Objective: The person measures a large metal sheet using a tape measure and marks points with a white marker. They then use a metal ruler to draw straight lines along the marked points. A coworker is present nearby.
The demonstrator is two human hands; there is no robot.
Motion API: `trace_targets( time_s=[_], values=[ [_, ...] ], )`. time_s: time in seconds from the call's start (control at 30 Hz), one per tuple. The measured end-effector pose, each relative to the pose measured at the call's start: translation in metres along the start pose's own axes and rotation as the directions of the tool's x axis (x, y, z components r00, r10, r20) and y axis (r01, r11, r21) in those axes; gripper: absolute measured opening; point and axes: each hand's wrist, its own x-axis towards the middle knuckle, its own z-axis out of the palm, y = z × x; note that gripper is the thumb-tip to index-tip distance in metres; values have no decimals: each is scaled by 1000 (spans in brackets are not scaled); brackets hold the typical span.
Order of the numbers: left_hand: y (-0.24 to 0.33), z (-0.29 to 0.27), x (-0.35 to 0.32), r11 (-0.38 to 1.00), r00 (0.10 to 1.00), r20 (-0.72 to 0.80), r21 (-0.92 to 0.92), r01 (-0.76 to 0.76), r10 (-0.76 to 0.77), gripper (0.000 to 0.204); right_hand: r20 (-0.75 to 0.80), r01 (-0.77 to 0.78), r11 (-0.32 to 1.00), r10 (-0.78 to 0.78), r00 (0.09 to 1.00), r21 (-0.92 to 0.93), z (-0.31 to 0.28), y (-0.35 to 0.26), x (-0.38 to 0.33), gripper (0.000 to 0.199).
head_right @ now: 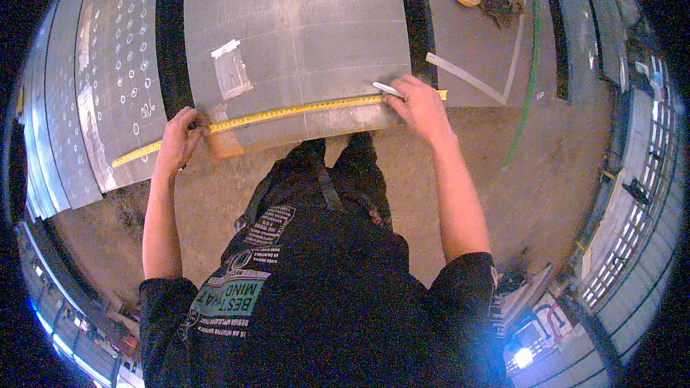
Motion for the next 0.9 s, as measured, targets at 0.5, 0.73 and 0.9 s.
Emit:
trace_targets(
  time_s=[0.5,0.73,0.9],
  values=[
    [7,1,1,1000,999,-42,0,14,-14,20,15,3,1000,-3,1000,27,-2,2,2,21],
    [5,0,2,1000,1000,1,-6,12,-12,20,43,7,1000,-7,999,2,-4,1,3,22],
    [12,0,2,1000,1000,-26,25,13,-12,18,11,-44,999,44,999,-3,-18,10,-3,23]
  ],
)
